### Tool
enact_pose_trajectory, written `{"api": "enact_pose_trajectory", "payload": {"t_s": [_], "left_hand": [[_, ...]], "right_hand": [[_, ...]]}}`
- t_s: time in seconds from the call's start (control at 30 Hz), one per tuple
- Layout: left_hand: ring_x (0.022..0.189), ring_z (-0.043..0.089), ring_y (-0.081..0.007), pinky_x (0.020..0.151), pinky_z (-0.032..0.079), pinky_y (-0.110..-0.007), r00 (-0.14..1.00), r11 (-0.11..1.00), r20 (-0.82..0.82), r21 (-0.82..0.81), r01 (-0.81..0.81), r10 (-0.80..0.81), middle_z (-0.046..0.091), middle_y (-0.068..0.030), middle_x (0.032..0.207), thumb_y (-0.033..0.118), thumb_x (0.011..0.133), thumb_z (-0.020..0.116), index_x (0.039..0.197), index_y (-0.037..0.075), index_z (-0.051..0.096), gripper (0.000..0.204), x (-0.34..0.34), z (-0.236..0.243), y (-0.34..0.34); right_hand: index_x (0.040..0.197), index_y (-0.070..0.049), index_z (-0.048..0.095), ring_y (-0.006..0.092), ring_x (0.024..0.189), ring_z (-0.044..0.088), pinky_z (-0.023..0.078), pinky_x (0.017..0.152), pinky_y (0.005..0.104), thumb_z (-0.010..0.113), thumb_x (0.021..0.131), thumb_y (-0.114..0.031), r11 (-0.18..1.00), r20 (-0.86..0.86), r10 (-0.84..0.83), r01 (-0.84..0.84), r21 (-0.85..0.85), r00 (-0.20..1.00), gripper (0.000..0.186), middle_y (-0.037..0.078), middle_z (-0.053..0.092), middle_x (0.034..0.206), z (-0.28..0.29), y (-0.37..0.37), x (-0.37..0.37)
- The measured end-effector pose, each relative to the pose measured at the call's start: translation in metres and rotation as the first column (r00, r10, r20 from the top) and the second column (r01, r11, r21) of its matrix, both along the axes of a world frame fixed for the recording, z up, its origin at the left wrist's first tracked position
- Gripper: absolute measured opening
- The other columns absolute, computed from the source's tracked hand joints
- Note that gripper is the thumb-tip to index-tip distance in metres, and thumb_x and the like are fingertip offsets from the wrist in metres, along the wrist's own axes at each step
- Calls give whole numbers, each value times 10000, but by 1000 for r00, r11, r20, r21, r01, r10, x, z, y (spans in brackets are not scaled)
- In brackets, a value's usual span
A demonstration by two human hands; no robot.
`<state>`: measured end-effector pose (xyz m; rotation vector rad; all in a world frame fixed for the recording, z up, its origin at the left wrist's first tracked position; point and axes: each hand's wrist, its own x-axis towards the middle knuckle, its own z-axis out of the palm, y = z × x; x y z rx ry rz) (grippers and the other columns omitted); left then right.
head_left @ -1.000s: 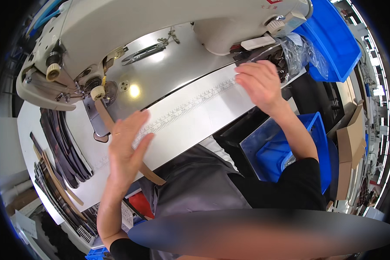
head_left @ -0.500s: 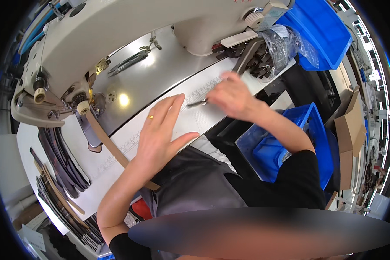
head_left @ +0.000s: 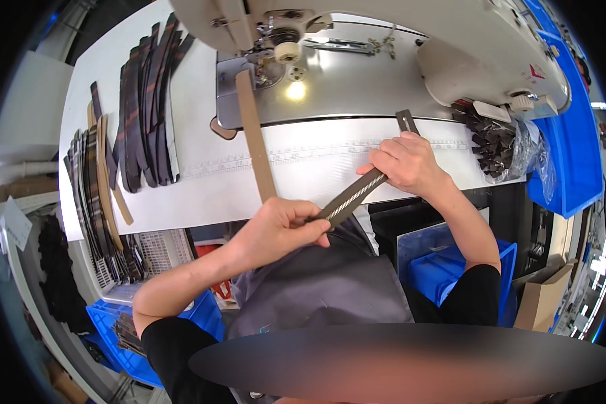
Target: Using an industrial sewing machine to stitch leather belt components.
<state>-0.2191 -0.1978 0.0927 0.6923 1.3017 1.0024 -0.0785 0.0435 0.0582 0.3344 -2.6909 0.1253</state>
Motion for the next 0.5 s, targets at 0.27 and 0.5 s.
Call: {"api": "enact_pose_trajectory", "payload": {"t_s": [0.27, 0.5], "left_hand": [[631, 619, -256, 584, 500, -345, 263, 783, -852, 521, 339, 453, 663, -76, 740, 128, 773, 751, 930, 39, 705, 186, -49, -19, -13], [1229, 504, -272, 970, 377, -568, -229, 939, -916, 293, 179, 329, 524, -95, 1354, 380, 868, 637, 1285, 66, 525, 534, -100, -56, 17]], "right_hand": [[1344, -174, 503, 493, 1337, 296, 304, 1020, 650, 653, 864, -279, 950, 190, -282, 301, -79, 940, 514, 177, 227, 1534, -10, -54, -41], [1378, -67, 445, 399, 1325, 383, 380, 1062, 477, 635, 801, -52, 957, 247, -104, 164, -239, 964, 608, 202, 399, 1436, -9, -81, -41]]}}
